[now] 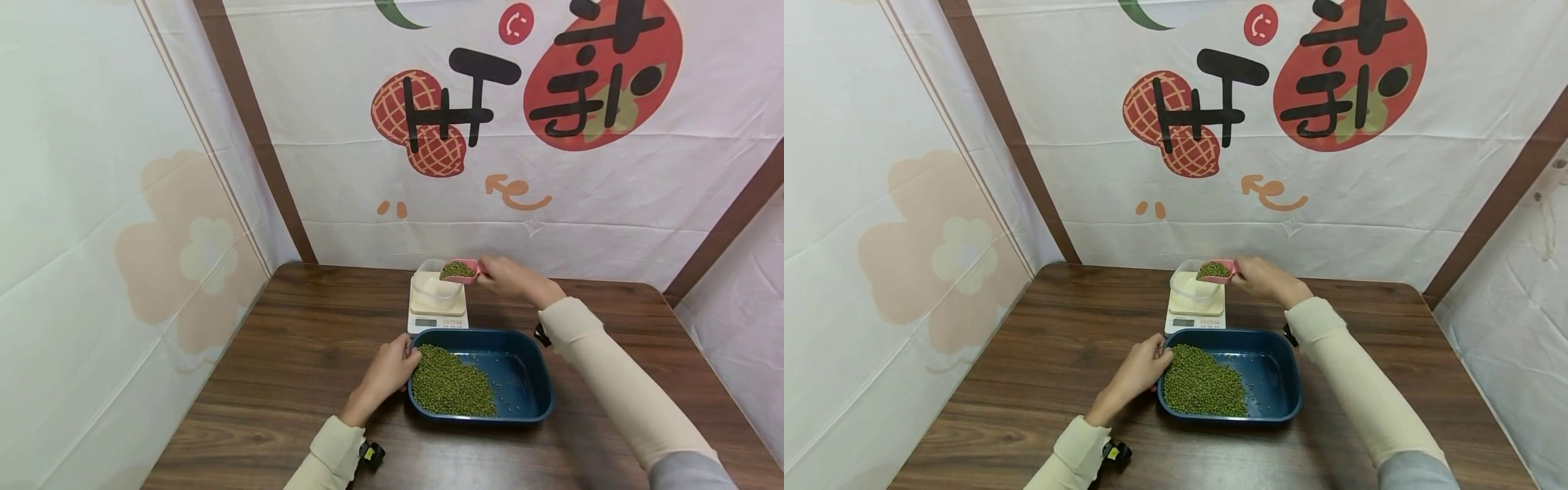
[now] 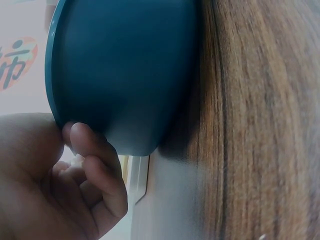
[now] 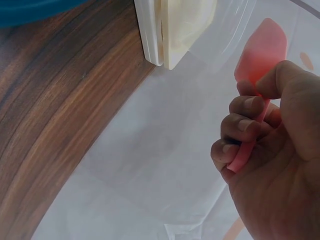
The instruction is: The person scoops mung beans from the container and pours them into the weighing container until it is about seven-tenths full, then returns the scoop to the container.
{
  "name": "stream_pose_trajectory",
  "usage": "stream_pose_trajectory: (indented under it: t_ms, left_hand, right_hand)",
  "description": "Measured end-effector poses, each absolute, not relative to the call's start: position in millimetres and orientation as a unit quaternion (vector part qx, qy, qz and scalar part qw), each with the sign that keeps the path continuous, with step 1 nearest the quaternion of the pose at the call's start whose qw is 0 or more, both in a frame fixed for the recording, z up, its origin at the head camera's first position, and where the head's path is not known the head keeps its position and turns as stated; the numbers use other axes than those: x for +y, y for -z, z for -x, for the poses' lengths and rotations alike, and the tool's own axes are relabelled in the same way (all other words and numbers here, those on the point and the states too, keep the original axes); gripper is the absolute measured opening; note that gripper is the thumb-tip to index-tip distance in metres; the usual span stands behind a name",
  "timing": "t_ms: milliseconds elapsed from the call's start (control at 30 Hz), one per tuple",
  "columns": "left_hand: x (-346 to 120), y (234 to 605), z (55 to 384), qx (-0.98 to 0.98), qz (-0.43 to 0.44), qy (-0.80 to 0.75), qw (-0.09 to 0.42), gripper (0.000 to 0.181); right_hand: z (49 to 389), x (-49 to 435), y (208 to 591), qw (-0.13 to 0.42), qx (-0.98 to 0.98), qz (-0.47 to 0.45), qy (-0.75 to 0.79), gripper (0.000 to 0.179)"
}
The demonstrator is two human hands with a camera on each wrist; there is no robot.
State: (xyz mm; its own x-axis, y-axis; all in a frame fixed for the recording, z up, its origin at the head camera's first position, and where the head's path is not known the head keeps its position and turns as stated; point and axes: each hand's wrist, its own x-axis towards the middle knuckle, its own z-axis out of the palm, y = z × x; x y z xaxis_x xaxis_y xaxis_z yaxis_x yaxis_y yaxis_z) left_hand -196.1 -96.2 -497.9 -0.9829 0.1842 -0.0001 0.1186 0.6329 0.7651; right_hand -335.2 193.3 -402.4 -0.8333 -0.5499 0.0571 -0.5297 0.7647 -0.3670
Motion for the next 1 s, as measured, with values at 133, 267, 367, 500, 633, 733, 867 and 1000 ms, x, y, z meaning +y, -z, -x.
stream_pose_trajectory:
  t_ms: [133,267,367,500,633,733,867,1000]
  left_hand:
    - [-96.7,497.9,195.6,0.903,-0.085,-0.420,0.041,0.022]
    - [-97.3,497.6,195.4,0.902,-0.088,-0.422,0.042,0.021]
    - [-97.4,497.3,195.7,0.902,-0.088,-0.422,0.042,0.020]
    - [-97.2,497.2,196.0,0.901,-0.089,-0.422,0.040,0.019]
    - [-97.5,497.1,196.2,0.899,-0.089,-0.426,0.040,0.018]
    - [-97.6,496.9,195.9,0.900,-0.088,-0.426,0.042,0.018]
    - [-97.2,497.2,195.7,0.902,-0.086,-0.422,0.043,0.019]
    - [-97.0,497.9,196.2,0.902,-0.085,-0.420,0.044,0.020]
  right_hand:
    - [337.6,192.5,402.7,0.026,0.939,0.292,0.178,0.008]
    - [340.1,191.9,402.8,0.027,0.940,0.295,0.171,0.008]
    - [341.0,191.4,402.3,0.033,0.941,0.293,0.167,0.009]
    - [339.9,191.2,401.3,0.039,0.941,0.296,0.161,0.009]
    - [338.5,189.7,399.5,0.036,0.940,0.302,0.152,0.009]
    - [337.8,187.9,398.4,0.032,0.941,0.307,0.140,0.009]
    - [337.6,186.0,397.4,0.034,0.943,0.309,0.120,0.011]
    - [337.7,184.5,396.2,0.039,0.945,0.307,0.105,0.013]
